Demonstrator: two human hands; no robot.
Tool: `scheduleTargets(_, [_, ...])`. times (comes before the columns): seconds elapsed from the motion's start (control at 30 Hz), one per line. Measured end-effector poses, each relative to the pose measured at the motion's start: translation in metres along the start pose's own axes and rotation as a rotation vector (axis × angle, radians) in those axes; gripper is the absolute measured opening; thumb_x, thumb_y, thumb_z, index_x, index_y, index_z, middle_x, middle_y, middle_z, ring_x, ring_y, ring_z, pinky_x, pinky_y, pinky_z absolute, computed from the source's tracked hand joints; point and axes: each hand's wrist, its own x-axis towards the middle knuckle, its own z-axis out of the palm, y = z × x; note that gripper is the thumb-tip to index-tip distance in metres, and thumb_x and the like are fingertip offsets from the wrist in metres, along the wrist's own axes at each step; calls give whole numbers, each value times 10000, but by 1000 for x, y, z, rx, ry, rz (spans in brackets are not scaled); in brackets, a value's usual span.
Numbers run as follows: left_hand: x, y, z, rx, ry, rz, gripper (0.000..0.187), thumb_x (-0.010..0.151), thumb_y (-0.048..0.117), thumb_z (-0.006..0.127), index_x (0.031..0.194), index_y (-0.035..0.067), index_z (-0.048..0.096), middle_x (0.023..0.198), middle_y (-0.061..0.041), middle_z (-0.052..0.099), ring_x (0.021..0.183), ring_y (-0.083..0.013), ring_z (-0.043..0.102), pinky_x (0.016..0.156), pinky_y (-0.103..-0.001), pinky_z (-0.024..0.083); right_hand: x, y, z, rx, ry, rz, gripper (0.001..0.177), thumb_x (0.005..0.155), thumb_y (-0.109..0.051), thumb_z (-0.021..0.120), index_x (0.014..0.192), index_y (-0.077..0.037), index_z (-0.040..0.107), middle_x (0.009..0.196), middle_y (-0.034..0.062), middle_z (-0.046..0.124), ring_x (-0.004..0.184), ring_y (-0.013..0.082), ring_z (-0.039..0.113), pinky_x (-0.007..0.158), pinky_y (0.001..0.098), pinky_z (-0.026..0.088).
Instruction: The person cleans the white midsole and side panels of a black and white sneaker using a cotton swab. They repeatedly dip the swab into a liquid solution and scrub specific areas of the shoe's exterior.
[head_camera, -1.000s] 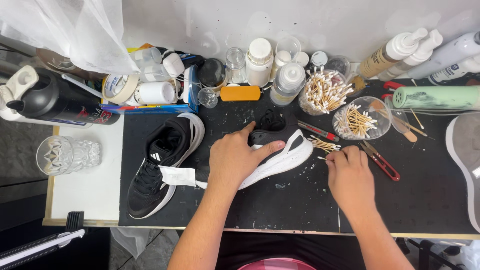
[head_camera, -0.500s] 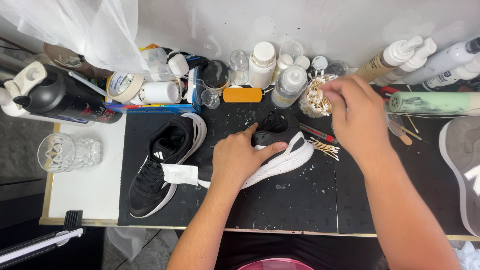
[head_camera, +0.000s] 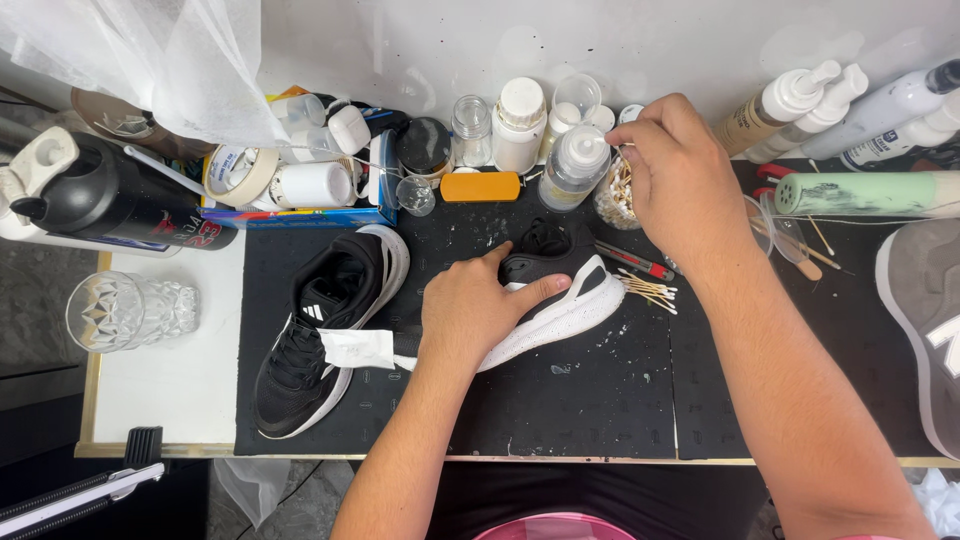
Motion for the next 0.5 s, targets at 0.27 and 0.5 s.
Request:
scheduleTargets(0.27, [-3,1,-2,3,-17,-17,1071,647,893,588,1305,53,678,652,-108,754,750,-236,785,644,-390,608,-2,-1,2,-67,19,-33,140,1003,37,671,1098,-38,741,1074,115,583,1049,309,639,905,420,530])
scheduleTargets(0.5, [-3,0,-2,2,8,-2,1053,657,885,601,1299,56,686,702,-116,765,804,-262,782,698,-402,602,-13,-3,0,179,55,82,171,1043,61,661,1155,-20,762,1050,128,568,938,252,611,848,363,508])
